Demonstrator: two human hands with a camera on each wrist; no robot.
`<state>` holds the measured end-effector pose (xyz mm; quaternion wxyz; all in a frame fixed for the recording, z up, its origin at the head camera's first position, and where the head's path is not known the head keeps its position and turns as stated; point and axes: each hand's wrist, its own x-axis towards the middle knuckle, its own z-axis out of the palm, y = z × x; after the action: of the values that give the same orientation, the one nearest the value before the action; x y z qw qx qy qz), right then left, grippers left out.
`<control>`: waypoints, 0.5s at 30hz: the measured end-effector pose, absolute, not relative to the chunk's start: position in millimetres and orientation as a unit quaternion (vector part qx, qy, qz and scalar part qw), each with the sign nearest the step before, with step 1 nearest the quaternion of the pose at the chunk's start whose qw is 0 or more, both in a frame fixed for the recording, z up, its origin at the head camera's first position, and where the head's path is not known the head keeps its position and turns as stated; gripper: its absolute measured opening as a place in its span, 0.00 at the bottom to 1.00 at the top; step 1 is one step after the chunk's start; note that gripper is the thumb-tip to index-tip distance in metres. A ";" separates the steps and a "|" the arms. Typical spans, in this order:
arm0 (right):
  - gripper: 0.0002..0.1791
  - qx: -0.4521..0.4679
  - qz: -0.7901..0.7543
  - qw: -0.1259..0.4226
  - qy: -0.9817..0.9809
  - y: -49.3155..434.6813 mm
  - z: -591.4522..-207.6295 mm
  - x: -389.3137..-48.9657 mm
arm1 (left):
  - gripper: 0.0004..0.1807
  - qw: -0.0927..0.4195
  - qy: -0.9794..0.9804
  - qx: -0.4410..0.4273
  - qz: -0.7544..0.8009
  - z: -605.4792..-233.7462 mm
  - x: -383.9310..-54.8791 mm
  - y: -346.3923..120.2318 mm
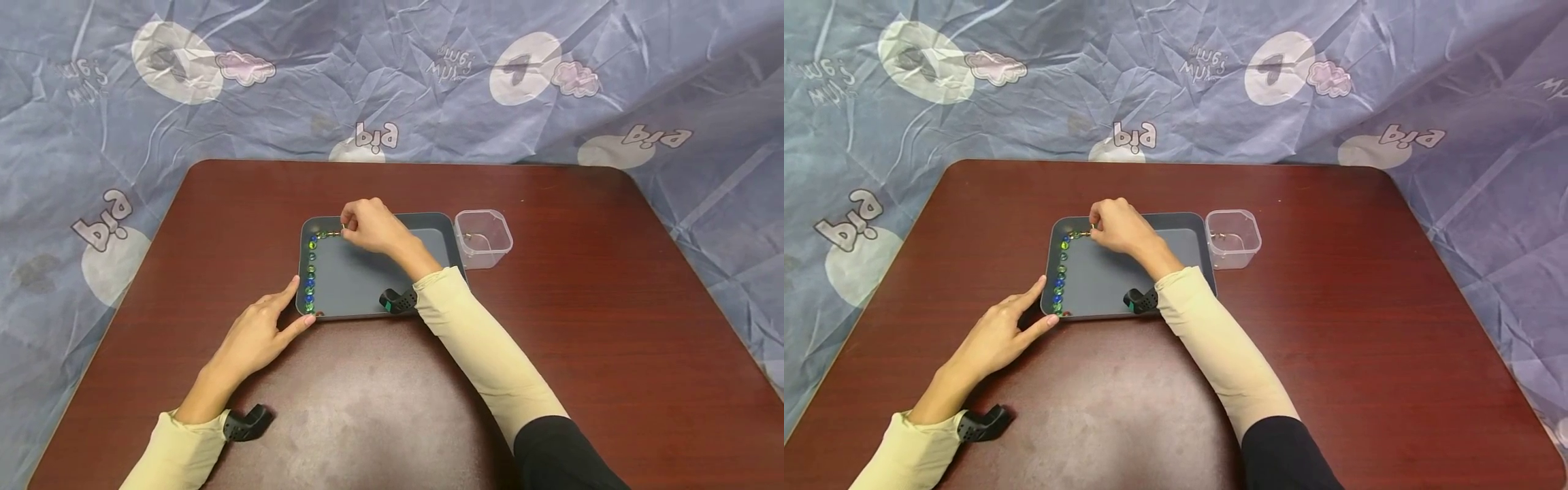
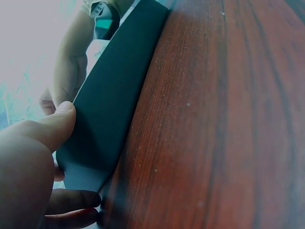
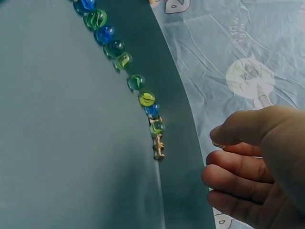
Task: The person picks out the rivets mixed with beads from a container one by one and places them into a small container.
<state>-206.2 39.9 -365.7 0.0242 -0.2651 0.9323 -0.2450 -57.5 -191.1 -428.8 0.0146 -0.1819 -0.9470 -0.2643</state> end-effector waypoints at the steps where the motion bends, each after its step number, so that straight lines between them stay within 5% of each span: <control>1: 0.06 -0.264 -0.246 0.025 0.932 41.5 -365.7 -205.8 | 0.42 0.013 -0.947 -0.181 -0.264 -428.9 -56.8 -191.2; 15: 0.05 -0.260 -0.272 0.003 0.927 67.5 -364.1 -201.6 | 0.42 0.015 -0.947 -0.182 -0.263 -427.8 -56.4 -189.7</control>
<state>-201.6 67.5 -364.1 0.0028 -0.2599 0.9267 -0.2715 -56.4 -189.7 -427.8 0.0152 -0.1823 -0.9473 -0.2628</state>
